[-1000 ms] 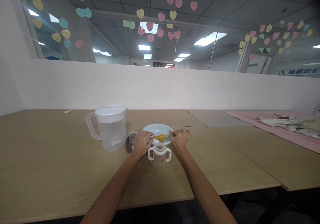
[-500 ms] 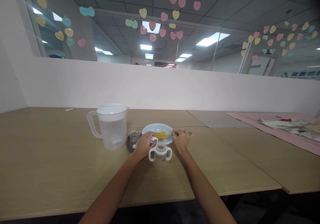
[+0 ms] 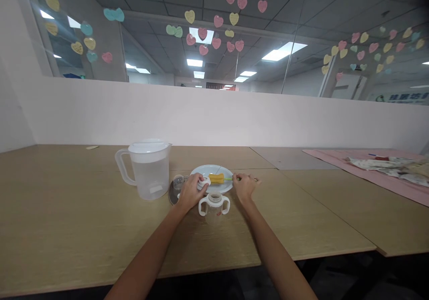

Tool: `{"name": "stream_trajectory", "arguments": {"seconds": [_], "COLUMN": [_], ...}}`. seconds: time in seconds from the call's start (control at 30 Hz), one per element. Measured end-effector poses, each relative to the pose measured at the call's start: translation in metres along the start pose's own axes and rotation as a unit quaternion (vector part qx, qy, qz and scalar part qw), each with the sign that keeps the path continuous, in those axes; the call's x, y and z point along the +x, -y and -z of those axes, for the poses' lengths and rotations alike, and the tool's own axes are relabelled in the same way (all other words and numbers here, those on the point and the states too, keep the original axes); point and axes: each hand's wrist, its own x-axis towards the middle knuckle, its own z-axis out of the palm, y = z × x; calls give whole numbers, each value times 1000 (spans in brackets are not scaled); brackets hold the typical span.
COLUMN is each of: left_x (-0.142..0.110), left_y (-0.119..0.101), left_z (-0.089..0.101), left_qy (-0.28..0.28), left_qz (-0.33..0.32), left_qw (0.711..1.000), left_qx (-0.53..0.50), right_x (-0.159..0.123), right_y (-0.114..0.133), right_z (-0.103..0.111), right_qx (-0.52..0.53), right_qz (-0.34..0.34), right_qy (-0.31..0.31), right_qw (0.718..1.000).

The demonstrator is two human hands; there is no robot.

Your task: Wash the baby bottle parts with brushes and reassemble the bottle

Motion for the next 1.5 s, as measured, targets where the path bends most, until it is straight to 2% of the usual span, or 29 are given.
{"name": "stream_trajectory", "arguments": {"seconds": [0.13,0.4,0.53,0.67,0.83,1.0,1.07,1.2,1.37,1.5], "left_x": [1,0,0,-2,-3,4,6,4,4,4], "left_y": [1,0,-1,-5,-9,15,28,44,43,45], "left_z": [-2,-5,-4,-4,2,14,17,17,14,14], "left_qy": [-26,-8,-25,-42,-117,-207,-190,-88,-19,11], "left_qz": [-13,-58,-65,-68,-57,31,72,130,121,134], "left_qw": [999,993,993,992,990,977,979,987,992,990], "left_qx": [-40,-99,-97,-95,-62,-30,-10,31,27,35], "right_x": [-1,-5,-4,-3,-2,0,1,2,1,1], "right_y": [3,10,10,10,11,7,5,2,0,0], "right_z": [2,2,3,5,8,8,8,7,5,5], "right_qx": [18,98,130,172,166,134,126,111,103,100], "right_qz": [-3,-33,-25,-64,-93,-117,-125,-129,-132,-133], "right_qy": [0,-43,-34,-25,-40,-50,-50,-44,-35,-27], "right_qw": [1000,994,991,983,981,983,983,984,985,986]}}
